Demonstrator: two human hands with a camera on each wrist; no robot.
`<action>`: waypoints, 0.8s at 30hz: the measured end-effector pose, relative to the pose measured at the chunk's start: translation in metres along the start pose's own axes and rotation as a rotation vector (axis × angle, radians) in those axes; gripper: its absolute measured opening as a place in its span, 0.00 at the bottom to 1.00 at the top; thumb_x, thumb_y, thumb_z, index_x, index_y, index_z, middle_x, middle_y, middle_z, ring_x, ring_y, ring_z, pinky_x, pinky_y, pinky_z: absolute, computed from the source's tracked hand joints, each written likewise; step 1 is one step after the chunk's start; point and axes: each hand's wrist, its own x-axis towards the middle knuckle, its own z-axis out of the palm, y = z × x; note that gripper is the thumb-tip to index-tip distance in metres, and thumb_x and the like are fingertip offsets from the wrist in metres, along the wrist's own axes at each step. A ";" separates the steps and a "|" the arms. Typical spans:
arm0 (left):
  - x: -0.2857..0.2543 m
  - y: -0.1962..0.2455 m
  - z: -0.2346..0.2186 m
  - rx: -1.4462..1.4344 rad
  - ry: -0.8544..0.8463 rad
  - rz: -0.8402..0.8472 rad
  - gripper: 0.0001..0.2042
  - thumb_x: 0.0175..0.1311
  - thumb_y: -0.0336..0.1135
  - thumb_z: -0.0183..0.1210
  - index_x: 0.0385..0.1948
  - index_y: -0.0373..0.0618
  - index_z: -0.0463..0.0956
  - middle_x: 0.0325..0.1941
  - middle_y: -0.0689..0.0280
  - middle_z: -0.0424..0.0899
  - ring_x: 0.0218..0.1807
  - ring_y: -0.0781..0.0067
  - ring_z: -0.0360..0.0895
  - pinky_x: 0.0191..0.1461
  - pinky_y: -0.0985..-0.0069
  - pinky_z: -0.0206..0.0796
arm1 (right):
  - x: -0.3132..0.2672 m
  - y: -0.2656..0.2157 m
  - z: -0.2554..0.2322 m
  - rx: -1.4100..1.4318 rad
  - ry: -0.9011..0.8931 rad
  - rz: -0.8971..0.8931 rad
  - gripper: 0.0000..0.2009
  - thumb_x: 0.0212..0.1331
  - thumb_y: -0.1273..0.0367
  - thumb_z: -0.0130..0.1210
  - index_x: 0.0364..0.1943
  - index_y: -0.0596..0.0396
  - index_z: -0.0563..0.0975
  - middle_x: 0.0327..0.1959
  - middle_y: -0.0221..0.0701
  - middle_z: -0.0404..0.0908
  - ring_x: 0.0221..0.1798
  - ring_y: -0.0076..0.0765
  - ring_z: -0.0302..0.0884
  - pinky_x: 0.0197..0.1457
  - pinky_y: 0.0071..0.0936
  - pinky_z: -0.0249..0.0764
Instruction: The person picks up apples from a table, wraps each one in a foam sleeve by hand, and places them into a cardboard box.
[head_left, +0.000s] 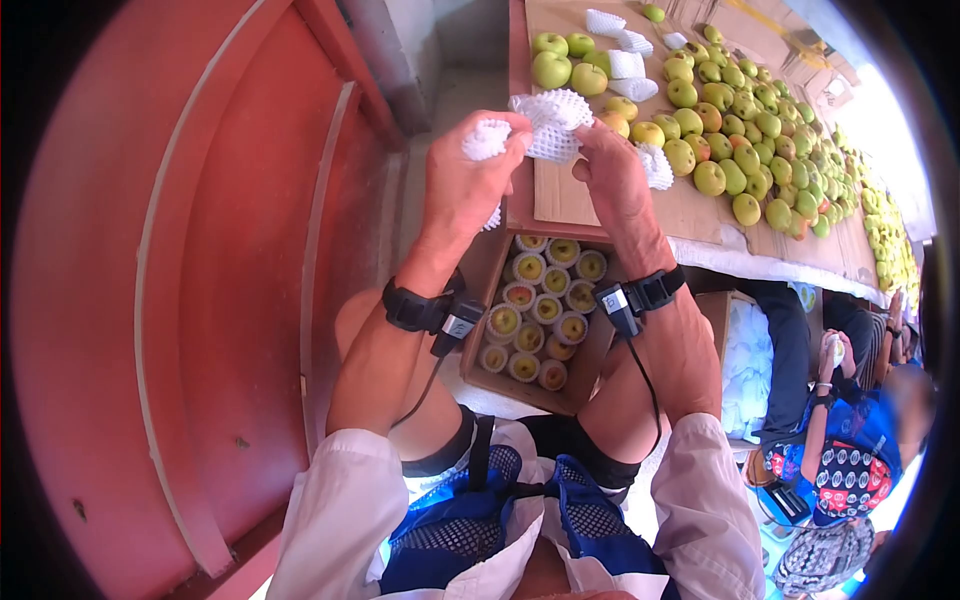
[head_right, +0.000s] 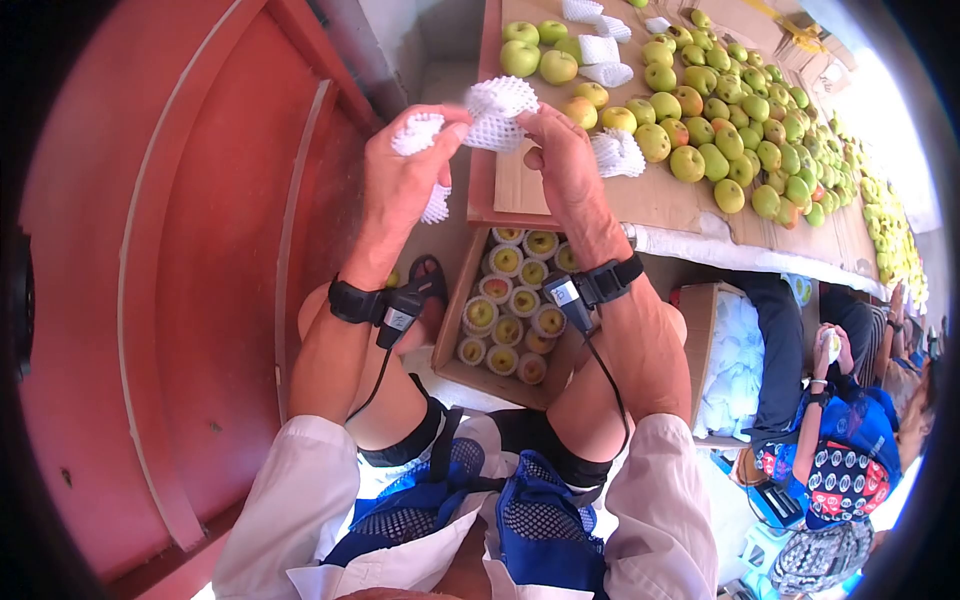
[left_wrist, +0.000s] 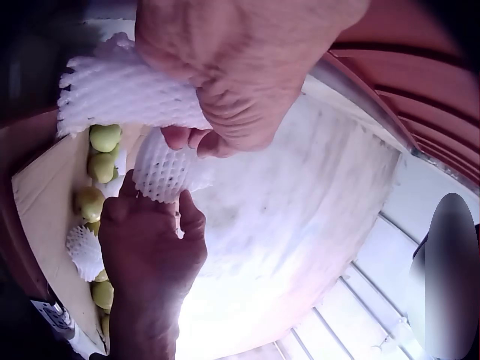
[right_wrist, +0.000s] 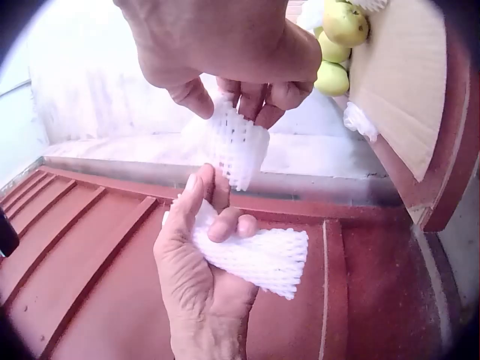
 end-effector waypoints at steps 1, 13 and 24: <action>0.000 0.000 0.000 0.020 -0.007 -0.027 0.09 0.64 0.33 0.66 0.42 0.39 0.85 0.26 0.73 0.82 0.21 0.86 0.72 0.25 0.82 0.66 | 0.001 0.001 -0.001 0.025 -0.028 0.002 0.13 0.67 0.65 0.53 0.51 0.53 0.77 0.46 0.22 0.78 0.44 0.19 0.69 0.40 0.23 0.62; 0.001 0.002 -0.005 0.109 -0.190 -0.118 0.17 0.62 0.37 0.64 0.49 0.37 0.84 0.26 0.66 0.84 0.20 0.81 0.75 0.25 0.79 0.65 | 0.001 0.004 -0.001 0.144 -0.177 0.007 0.17 0.69 0.64 0.51 0.56 0.59 0.76 0.57 0.32 0.80 0.60 0.33 0.74 0.66 0.36 0.64; 0.004 -0.004 -0.006 0.015 -0.203 -0.115 0.19 0.64 0.35 0.63 0.53 0.35 0.81 0.30 0.63 0.87 0.19 0.80 0.76 0.24 0.80 0.65 | -0.002 0.001 0.007 0.146 -0.172 -0.003 0.19 0.72 0.63 0.49 0.58 0.62 0.76 0.54 0.31 0.81 0.55 0.29 0.76 0.62 0.32 0.69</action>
